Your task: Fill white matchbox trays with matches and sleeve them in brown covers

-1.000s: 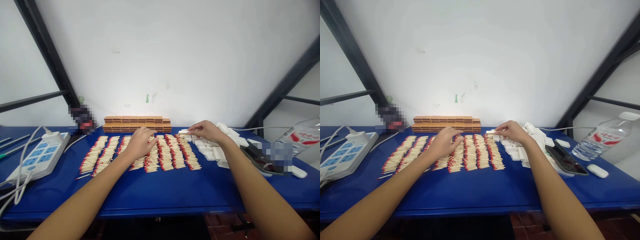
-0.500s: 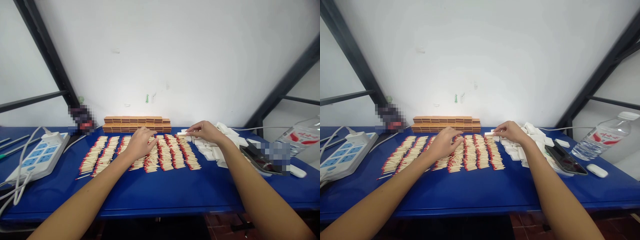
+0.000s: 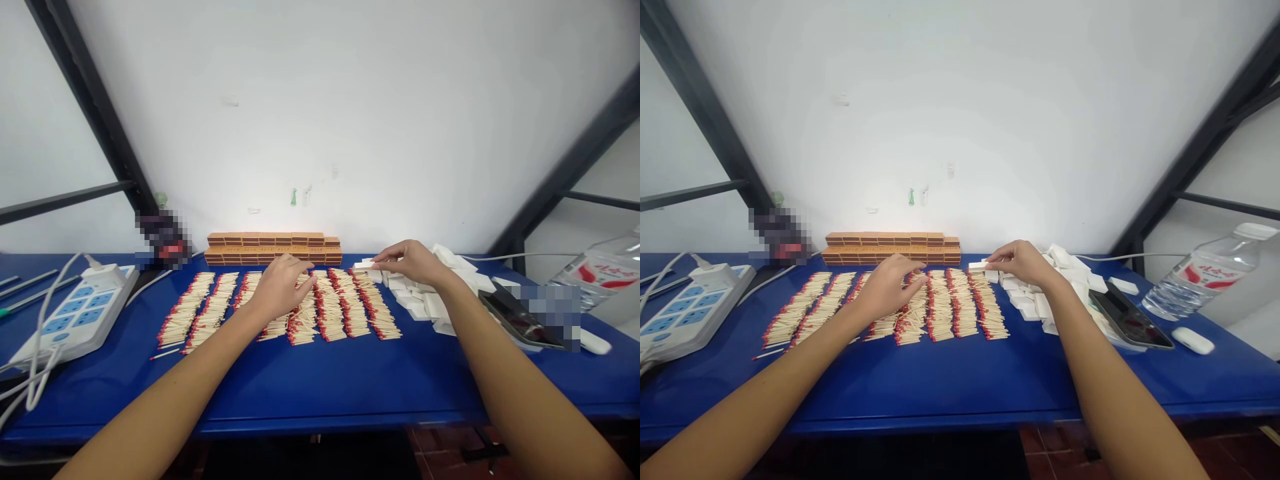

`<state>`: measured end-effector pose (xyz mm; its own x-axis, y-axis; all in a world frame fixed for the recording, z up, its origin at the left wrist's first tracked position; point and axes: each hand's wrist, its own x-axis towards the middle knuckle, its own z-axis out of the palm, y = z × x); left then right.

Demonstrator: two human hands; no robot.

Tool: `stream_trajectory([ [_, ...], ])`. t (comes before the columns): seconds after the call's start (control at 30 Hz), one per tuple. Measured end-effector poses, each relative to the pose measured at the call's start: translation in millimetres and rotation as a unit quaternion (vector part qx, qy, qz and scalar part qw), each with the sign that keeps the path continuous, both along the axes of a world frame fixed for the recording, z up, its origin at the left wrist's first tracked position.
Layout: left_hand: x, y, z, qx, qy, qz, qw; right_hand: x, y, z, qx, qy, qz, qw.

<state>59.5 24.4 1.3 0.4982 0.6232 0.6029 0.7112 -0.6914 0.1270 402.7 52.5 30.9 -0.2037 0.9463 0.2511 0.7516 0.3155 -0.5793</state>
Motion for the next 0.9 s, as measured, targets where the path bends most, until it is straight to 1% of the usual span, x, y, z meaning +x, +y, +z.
stream_trajectory([
  [0.17, 0, -1, 0.7, -0.002, 0.001, -0.001, 1.000, 1, 1, 0.3, 0.009, -0.003, -0.006, 1.000],
  [0.23, 1, -1, 1.1, -0.002, 0.001, -0.002, 1.000, 4, 3, -1.0, 0.020, 0.002, -0.025, 0.999],
  [0.3, 1, -1, 1.3, -0.002, 0.001, -0.004, 1.000, 6, 7, -3.4, 0.032, -0.012, -0.058, 0.998],
  [0.37, 1, -1, 1.1, -0.003, 0.002, -0.007, 1.000, 9, 10, -6.2, 0.045, -0.061, -0.098, 0.992],
  [0.47, 1, -1, 0.4, -0.003, 0.002, -0.008, 1.000, 9, 13, -10.2, 0.050, -0.159, -0.148, 0.975],
  [0.6, 1, -1, -0.4, 0.000, 0.004, -0.009, 1.000, 5, 13, -13.7, 0.036, -0.240, -0.182, 0.953],
  [0.7, 1, -1, -1.0, 0.004, 0.006, -0.010, 1.000, 2, 12, -13.8, 0.046, -0.254, -0.185, 0.948],
  [0.8, 1, -2, -1.2, 0.005, 0.006, -0.010, 1.000, -2, 10, -12.7, 0.055, -0.237, -0.141, 0.960],
  [0.9, 1, -1, -1.1, 0.004, 0.009, -0.016, 1.000, -6, 10, -12.8, 0.035, -0.243, -0.102, 0.964],
])
